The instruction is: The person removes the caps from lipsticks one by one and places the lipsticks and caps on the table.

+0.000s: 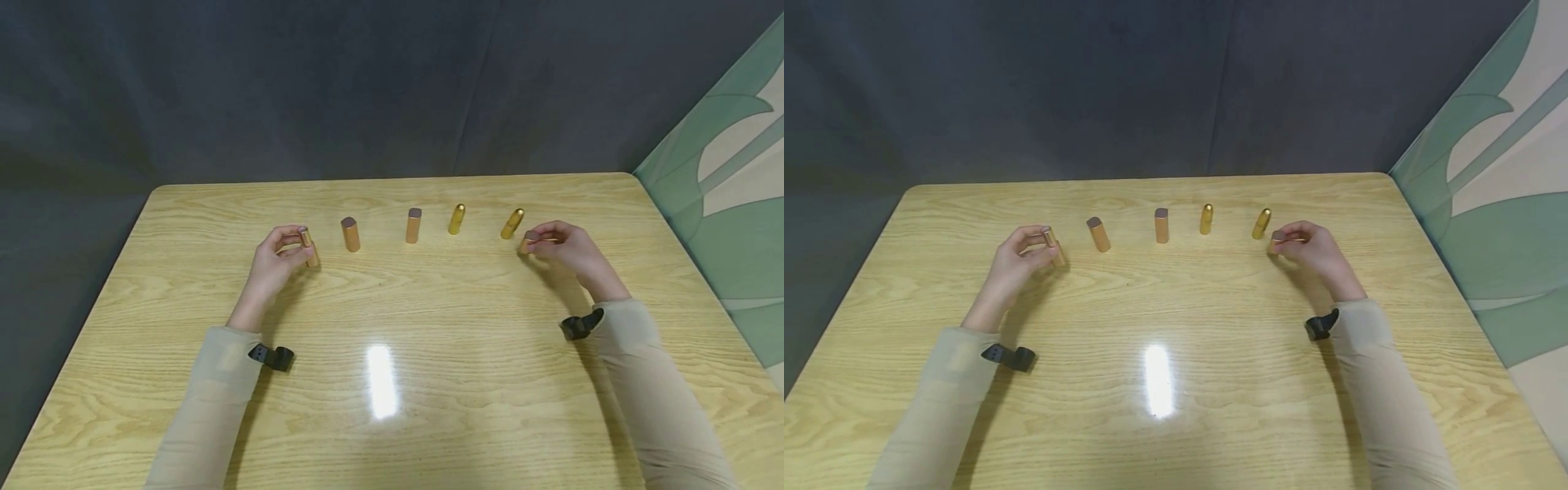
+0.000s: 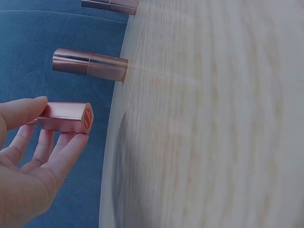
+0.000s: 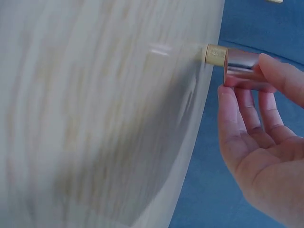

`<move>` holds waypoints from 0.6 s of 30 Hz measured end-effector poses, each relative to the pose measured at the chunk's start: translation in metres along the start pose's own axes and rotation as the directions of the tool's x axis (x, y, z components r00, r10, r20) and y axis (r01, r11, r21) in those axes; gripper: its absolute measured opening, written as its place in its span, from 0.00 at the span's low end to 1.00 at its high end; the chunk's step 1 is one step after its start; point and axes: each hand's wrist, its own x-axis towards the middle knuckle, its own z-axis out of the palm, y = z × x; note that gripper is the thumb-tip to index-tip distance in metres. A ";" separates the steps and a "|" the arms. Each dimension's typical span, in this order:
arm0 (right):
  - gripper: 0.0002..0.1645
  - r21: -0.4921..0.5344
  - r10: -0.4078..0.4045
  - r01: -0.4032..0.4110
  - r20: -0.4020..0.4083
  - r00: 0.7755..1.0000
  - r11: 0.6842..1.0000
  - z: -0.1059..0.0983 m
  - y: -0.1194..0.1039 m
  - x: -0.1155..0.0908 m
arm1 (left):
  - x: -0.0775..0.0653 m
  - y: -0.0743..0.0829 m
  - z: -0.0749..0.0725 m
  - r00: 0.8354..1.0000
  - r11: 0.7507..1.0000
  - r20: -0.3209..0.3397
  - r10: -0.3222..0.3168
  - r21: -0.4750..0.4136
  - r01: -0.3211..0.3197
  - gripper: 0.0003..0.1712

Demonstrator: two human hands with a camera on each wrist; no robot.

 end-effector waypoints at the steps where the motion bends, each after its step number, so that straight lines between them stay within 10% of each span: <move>1: 0.14 -0.004 0.007 -0.007 -0.006 1.000 1.000 -0.001 0.001 0.000 | 0.000 0.000 0.000 1.000 1.000 -0.001 0.001 0.003 -0.001 0.27; 18: 0.14 -0.020 0.030 -0.031 -0.058 0.998 0.999 -0.010 0.006 -0.001 | 0.004 -0.005 -0.001 1.000 1.000 -0.021 -0.024 0.007 0.024 0.26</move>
